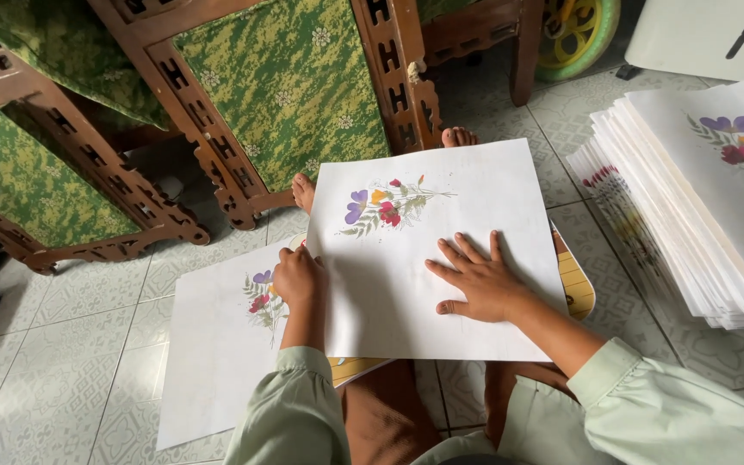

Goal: Folding large printed paper sheets one by one on a lap desk and stacking them.

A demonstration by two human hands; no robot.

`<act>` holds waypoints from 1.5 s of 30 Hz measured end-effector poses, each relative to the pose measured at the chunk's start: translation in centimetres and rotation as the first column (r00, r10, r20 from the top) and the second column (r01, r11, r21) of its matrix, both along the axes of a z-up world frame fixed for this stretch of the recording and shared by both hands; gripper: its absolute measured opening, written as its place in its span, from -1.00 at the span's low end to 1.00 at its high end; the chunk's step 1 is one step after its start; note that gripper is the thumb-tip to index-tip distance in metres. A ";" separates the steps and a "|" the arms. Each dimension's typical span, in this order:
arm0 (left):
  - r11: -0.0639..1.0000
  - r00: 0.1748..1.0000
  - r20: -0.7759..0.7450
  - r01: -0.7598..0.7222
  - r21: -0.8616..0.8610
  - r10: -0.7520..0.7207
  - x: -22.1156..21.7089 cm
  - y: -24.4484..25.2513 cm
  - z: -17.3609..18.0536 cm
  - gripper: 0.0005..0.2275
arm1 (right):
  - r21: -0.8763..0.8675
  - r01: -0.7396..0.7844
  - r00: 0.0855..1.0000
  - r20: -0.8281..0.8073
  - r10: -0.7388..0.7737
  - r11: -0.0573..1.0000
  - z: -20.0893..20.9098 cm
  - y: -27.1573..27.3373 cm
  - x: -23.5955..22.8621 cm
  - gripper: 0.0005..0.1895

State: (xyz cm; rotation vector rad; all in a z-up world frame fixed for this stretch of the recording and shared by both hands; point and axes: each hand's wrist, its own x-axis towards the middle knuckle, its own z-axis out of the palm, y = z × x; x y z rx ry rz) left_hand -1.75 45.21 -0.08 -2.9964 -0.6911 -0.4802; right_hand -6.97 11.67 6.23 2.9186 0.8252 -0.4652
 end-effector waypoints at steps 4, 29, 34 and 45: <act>0.998 0.998 -0.043 -0.038 -0.056 0.036 -0.5 1.1 -1.6 -0.68 | -0.015 -0.019 1.000 0.017 0.019 1.000 -0.5 0.0 1.1 -0.11; 0.328 0.890 0.418 0.345 -0.879 0.183 -4.8 3.3 -1.6 -0.86 | 0.204 -0.018 0.981 0.192 -0.022 0.979 -4.5 -0.7 3.6 -0.23; 0.176 0.822 0.534 0.507 -0.844 0.197 -6.3 3.5 -2.6 -0.84 | 0.405 -0.067 0.875 0.463 -0.141 0.912 -7.9 -2.2 5.1 -0.43; 0.055 0.766 0.587 0.595 -0.802 0.262 -5.9 4.5 -4.2 -0.83 | 0.863 0.346 0.590 0.106 -0.801 0.369 -10.1 -8.5 8.9 -0.37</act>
